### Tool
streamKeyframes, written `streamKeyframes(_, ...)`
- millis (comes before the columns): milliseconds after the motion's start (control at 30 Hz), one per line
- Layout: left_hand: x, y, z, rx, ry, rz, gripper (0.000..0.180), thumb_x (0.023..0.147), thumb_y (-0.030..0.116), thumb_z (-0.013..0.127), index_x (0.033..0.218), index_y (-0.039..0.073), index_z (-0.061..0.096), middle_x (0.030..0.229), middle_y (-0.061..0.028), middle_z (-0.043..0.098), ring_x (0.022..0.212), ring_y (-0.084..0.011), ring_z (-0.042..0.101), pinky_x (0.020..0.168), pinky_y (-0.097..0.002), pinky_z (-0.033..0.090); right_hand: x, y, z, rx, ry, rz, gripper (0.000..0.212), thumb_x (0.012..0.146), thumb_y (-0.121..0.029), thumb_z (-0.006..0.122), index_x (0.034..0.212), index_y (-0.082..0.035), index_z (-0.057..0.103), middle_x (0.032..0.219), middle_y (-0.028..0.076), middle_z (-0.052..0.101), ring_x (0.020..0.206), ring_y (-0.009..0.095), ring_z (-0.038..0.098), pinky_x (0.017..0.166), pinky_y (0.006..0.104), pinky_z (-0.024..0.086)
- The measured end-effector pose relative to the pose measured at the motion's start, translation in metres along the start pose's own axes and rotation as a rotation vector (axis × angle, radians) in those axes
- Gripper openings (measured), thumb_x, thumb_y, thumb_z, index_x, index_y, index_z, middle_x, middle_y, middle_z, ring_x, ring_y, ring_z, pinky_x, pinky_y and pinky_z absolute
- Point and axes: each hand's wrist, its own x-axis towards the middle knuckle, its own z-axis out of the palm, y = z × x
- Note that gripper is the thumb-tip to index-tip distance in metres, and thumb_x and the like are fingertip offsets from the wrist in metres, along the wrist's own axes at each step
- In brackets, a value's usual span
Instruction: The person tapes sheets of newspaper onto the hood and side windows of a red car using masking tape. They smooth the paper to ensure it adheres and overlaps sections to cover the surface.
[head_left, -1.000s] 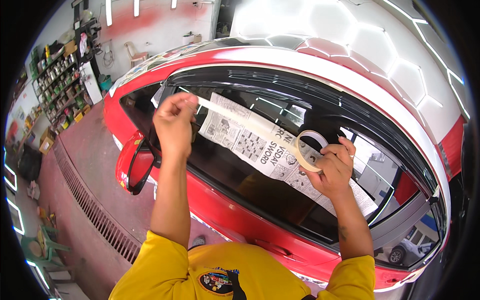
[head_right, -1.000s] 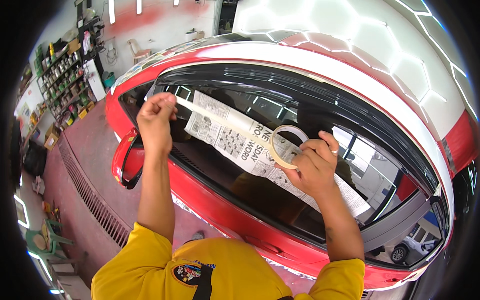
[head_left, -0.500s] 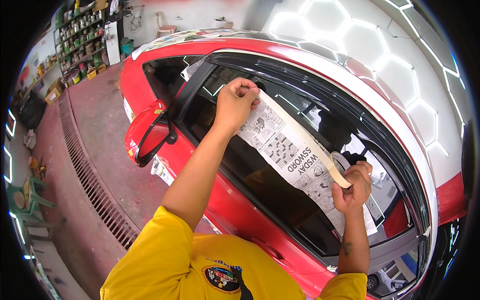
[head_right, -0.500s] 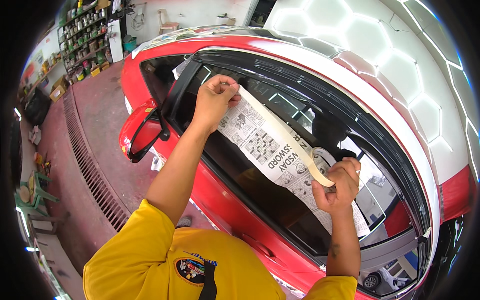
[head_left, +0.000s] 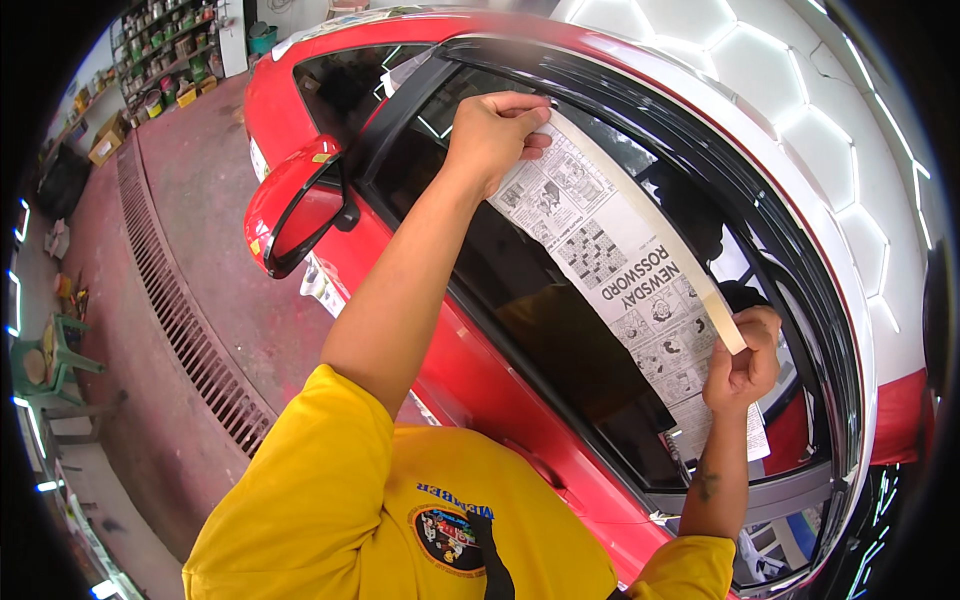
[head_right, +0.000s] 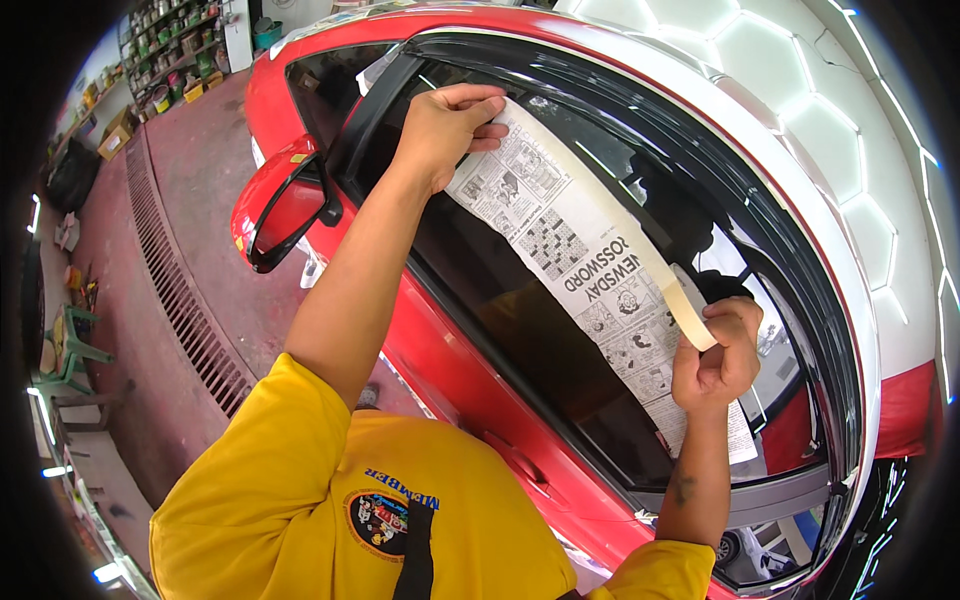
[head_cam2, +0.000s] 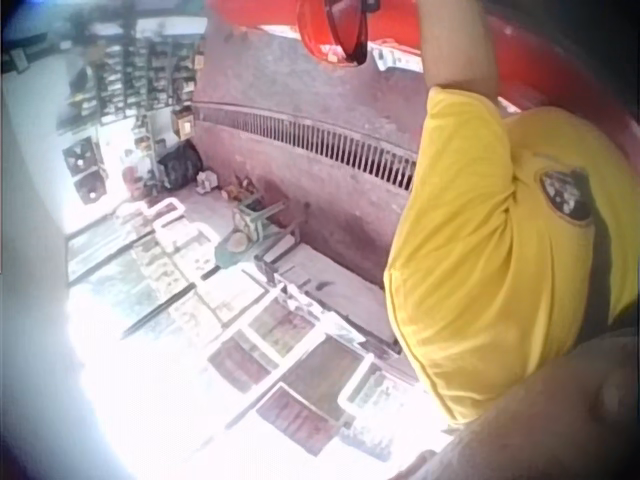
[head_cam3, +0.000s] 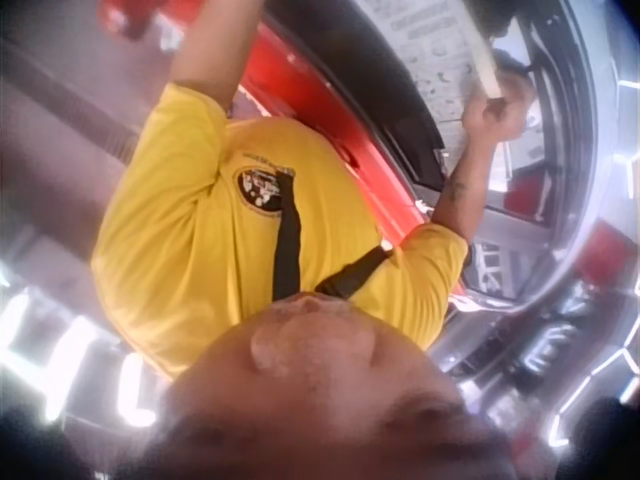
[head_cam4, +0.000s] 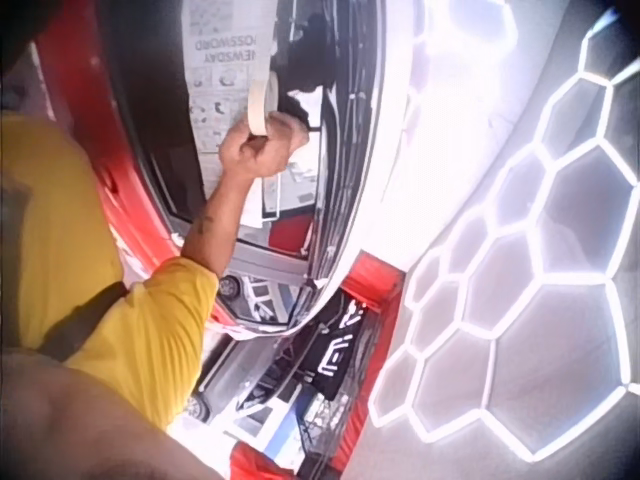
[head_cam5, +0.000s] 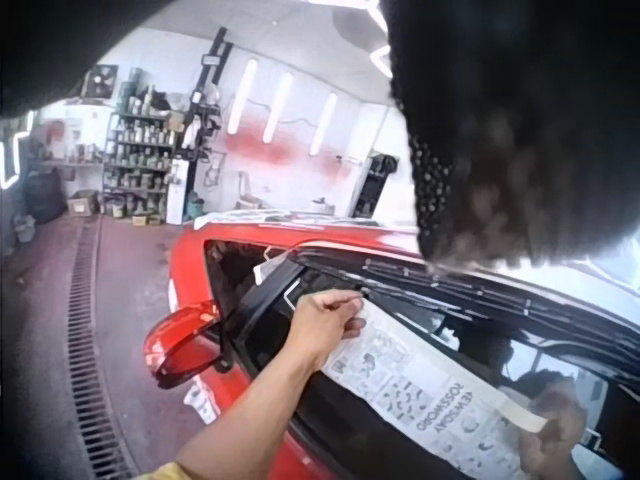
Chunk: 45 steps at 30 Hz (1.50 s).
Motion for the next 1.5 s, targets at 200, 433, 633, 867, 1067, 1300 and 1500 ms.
streamKeyframes(200, -0.001, -0.008, 0.003, 0.086, 0.028, 0.068, 0.017, 0.104, 0.002, 0.081, 0.12, -0.003, 0.084, 0.101, -0.0073, 0.078, 0.087, -0.0167, 0.081, 0.075, -0.0277, 0.068, 0.011, -0.007, 0.005, -0.073, 0.013, -0.098, 0.016, 0.076, -0.002, 0.076, 0.085, -0.002, 0.064, 0.083, 0.015, 0.064, 0.085, 0.032, 0.062, 0.087, 0.0478, 0.049)
streamKeyframes(433, -0.005, -0.008, 0.006, 0.117, 0.05, 0.096, 0.015, 0.103, 0.001, 0.082, 0.117, -0.003, 0.086, 0.099, -0.006, 0.077, 0.086, -0.0161, 0.081, 0.073, -0.027, 0.067, 0.014, -0.009, 0.008, -0.098, 0.009, -0.137, 0.015, 0.073, -0.004, 0.076, 0.079, -0.004, 0.061, 0.072, 0.01, 0.06, 0.08, 0.032, 0.063, 0.084, 0.048, 0.047)
streamKeyframes(633, -0.004, -0.011, 0.009, 0.061, 0.13, 0.126, 0.041, 0.101, 0.001, 0.084, 0.136, -0.003, 0.063, 0.1, -0.009, 0.072, 0.08, -0.0194, 0.08, 0.068, -0.0304, 0.067, 0.015, -0.012, 0.007, -0.122, -0.007, -0.143, 0.015, 0.073, -0.003, 0.075, 0.078, -0.004, 0.061, 0.072, 0.01, 0.059, 0.078, 0.031, 0.063, 0.084, 0.0476, 0.047)
streamKeyframes(867, -0.009, -0.026, 0.02, -0.038, 0.332, 0.23, 0.051, 0.103, -0.001, 0.079, 0.139, 0.0, 0.044, 0.101, -0.0133, 0.069, 0.073, -0.0215, 0.079, 0.06, -0.0343, 0.065, 0.017, -0.012, 0.007, -0.135, -0.031, -0.17, 0.015, 0.071, -0.003, 0.074, 0.077, -0.004, 0.06, 0.072, 0.012, 0.059, 0.077, 0.032, 0.063, 0.082, 0.0474, 0.047)
streamKeyframes(1067, -0.054, -0.081, 0.033, 0.768, 0.168, 0.933, 0.097, 0.096, 0.028, 0.087, 0.168, -0.007, 0.031, 0.16, -0.0305, 0.053, 0.154, -0.0454, 0.048, 0.127, -0.0572, 0.036, 0.018, -0.011, 0.008, -0.164, -0.03, -0.172, 0.015, 0.068, -0.002, 0.073, 0.076, -0.003, 0.061, 0.072, 0.012, 0.06, 0.076, 0.033, 0.063, 0.084, 0.0484, 0.049)
streamKeyframes(1300, -0.047, -0.083, 0.048, 1.019, 0.057, 0.748, 0.149, 0.084, 0.072, 0.087, 0.178, -0.011, 0.006, 0.186, -0.035, 0.016, 0.175, -0.0489, 0.011, 0.134, -0.0769, 0.002, 0.012, -0.009, -0.007, -0.104, -0.042, -0.094, 0.022, 0.073, 0.005, 0.072, 0.094, -0.002, 0.069, 0.076, 0.012, 0.066, 0.069, 0.029, 0.065, 0.092, 0.0483, 0.057)
streamKeyframes(1500, -0.046, -0.099, 0.045, 1.02, 0.133, 0.795, 0.157, 0.077, 0.083, 0.086, 0.178, -0.012, 0.011, 0.184, -0.0356, 0.023, 0.174, -0.0496, 0.016, 0.131, -0.0814, 0.004, 0.019, -0.056, -0.059, -0.254, -0.285, 0.155, 0.05, 0.098, -0.005, 0.084, 0.147, -0.008, 0.075, 0.088, 0.013, 0.065, 0.071, 0.026, 0.061, 0.071, 0.0367, 0.054)
